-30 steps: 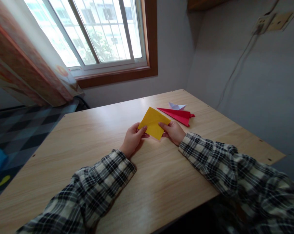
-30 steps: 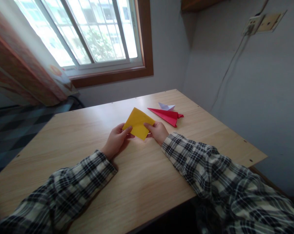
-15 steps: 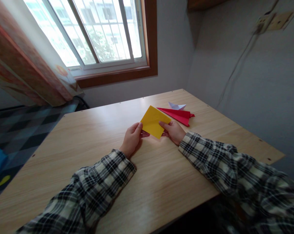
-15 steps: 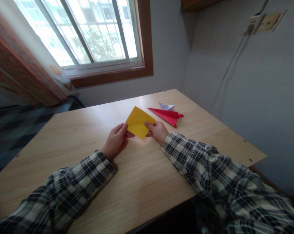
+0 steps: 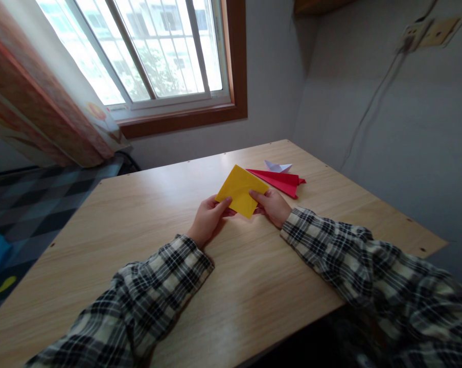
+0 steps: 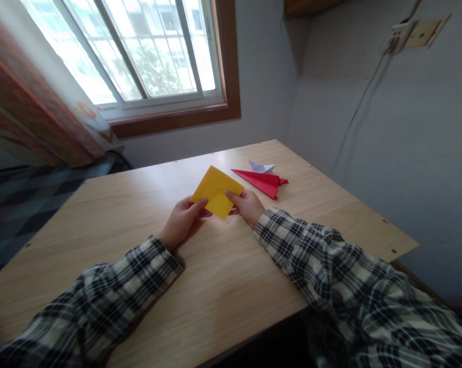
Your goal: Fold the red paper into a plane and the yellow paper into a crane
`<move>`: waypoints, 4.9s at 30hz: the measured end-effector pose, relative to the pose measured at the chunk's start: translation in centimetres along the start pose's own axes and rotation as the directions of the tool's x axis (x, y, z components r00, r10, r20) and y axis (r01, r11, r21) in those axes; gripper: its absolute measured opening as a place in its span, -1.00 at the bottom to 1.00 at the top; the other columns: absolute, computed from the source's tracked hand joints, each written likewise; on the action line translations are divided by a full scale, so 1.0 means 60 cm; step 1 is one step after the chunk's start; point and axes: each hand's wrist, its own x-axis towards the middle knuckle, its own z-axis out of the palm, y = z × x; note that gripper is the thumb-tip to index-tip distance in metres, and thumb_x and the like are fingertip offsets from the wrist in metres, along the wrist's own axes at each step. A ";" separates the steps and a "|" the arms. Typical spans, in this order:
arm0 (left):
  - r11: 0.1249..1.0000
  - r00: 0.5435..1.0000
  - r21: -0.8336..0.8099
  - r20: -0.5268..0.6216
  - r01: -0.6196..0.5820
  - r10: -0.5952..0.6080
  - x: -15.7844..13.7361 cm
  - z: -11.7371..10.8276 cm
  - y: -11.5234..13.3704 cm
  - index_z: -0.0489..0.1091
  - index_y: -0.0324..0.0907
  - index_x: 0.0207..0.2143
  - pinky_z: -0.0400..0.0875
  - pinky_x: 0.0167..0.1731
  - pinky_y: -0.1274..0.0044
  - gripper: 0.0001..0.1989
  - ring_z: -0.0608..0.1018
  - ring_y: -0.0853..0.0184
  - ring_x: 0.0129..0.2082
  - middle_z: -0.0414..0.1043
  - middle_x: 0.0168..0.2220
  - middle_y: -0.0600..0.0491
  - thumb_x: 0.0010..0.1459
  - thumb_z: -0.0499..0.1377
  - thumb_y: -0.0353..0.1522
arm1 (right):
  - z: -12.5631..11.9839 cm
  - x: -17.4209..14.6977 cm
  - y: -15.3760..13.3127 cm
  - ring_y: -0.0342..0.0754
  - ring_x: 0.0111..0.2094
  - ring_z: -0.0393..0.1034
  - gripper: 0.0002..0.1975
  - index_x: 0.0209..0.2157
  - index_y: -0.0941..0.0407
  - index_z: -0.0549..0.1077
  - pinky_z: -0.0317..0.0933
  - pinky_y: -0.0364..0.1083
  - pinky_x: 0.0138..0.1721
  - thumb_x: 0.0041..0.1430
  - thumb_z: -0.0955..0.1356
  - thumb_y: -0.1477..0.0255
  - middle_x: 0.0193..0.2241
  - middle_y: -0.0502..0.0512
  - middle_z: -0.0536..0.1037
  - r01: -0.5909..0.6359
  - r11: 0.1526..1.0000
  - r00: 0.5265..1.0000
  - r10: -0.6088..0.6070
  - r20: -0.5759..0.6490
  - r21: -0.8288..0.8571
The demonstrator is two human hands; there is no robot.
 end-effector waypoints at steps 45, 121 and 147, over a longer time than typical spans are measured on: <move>0.995 0.999 0.097 0.017 -0.033 0.032 -0.003 0.004 -0.005 0.50 -0.29 -0.25 0.55 -0.30 0.42 -0.53 0.61 0.24 -0.37 0.60 -0.27 -0.13 0.10 0.29 -0.03 | -0.009 0.005 0.012 -0.12 -0.49 0.52 -0.79 -0.28 0.21 0.58 0.40 -0.22 -0.54 0.07 0.52 0.38 -0.38 0.16 0.67 0.040 0.974 0.992 -0.013 0.123 -0.225; 0.997 0.995 -0.041 -0.076 -0.070 0.067 0.008 -0.004 -0.010 0.47 -0.26 -0.27 0.52 -0.33 0.46 -0.66 0.60 0.27 -0.37 0.57 -0.31 -0.05 0.14 0.29 -0.14 | -0.023 0.013 0.013 -0.09 -0.39 0.49 -0.64 -0.24 0.13 0.55 0.39 -0.20 -0.53 0.08 0.44 0.12 -0.38 0.06 0.58 0.286 0.898 0.958 -0.276 0.079 -0.335; 0.992 0.992 0.072 -0.057 -0.106 0.110 0.006 -0.011 -0.002 0.28 -0.17 -0.21 0.53 -0.41 0.57 -0.70 0.61 0.38 -0.43 0.57 -0.33 0.06 0.09 0.32 -0.32 | -0.029 0.040 0.019 -0.20 -0.57 0.39 -0.64 -0.27 0.13 0.51 0.24 -0.26 -0.62 0.12 0.41 0.10 -0.48 -0.01 0.55 0.333 0.881 0.932 -0.363 -0.027 -0.337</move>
